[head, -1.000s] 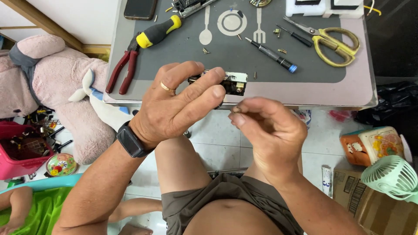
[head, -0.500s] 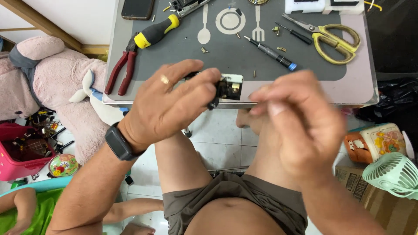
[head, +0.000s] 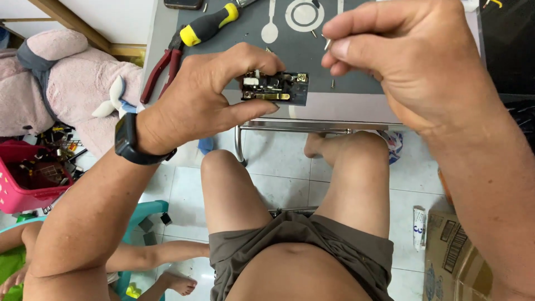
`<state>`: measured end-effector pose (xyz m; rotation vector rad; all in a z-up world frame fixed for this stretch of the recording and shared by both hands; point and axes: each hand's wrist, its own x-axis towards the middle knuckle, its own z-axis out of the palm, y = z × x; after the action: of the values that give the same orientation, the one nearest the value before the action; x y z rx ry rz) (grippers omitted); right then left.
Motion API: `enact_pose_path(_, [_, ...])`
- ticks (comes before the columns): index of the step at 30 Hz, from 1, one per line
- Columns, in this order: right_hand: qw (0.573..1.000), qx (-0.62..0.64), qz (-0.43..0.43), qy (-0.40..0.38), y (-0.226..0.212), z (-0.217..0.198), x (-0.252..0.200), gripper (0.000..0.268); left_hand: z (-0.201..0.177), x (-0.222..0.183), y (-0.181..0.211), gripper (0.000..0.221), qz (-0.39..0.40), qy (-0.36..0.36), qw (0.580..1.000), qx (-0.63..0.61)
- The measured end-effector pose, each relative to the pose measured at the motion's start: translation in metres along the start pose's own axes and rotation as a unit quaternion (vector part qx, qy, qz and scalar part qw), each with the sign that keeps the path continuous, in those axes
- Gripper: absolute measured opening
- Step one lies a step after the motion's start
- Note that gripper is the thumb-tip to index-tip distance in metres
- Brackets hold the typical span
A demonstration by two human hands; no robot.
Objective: Assembling the internal components of an electrical switch by hand and using a small tool.
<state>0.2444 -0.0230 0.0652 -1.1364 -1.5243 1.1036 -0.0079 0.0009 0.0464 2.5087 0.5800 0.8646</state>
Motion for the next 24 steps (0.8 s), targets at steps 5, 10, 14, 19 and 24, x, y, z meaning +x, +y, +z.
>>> enact_pose_path(5, [0.996, 0.078, 0.028, 0.015, 0.003, 0.003, 0.005, 0.019, -0.002, 0.001, 0.001, 0.038, -0.033, -0.025, 0.999, -0.031])
enact_pose_path(10, [0.999, 0.033, 0.013, 0.009, 0.018, 0.003, 0.006, 0.018, -0.002, -0.004, -0.003, 0.036, -0.054, -0.016, 0.997, -0.052])
enact_pose_path(14, [0.997, 0.050, 0.032, 0.042, 0.034, -0.003, 0.014, 0.013, 0.004, -0.006, -0.018, 0.039, -0.050, -0.006, 0.998, -0.038])
enact_pose_path(19, [0.994, 0.048, 0.064, 0.069, 0.064, -0.019, 0.029, 0.011, 0.029, -0.017, -0.067, 0.036, -0.068, 0.014, 0.998, 0.008])
enact_pose_path(24, [0.985, 0.087, 0.117, 0.090, 0.077, -0.024, 0.039, 0.012, 0.051, -0.025, -0.095, 0.039, -0.062, 0.019, 0.996, 0.064])
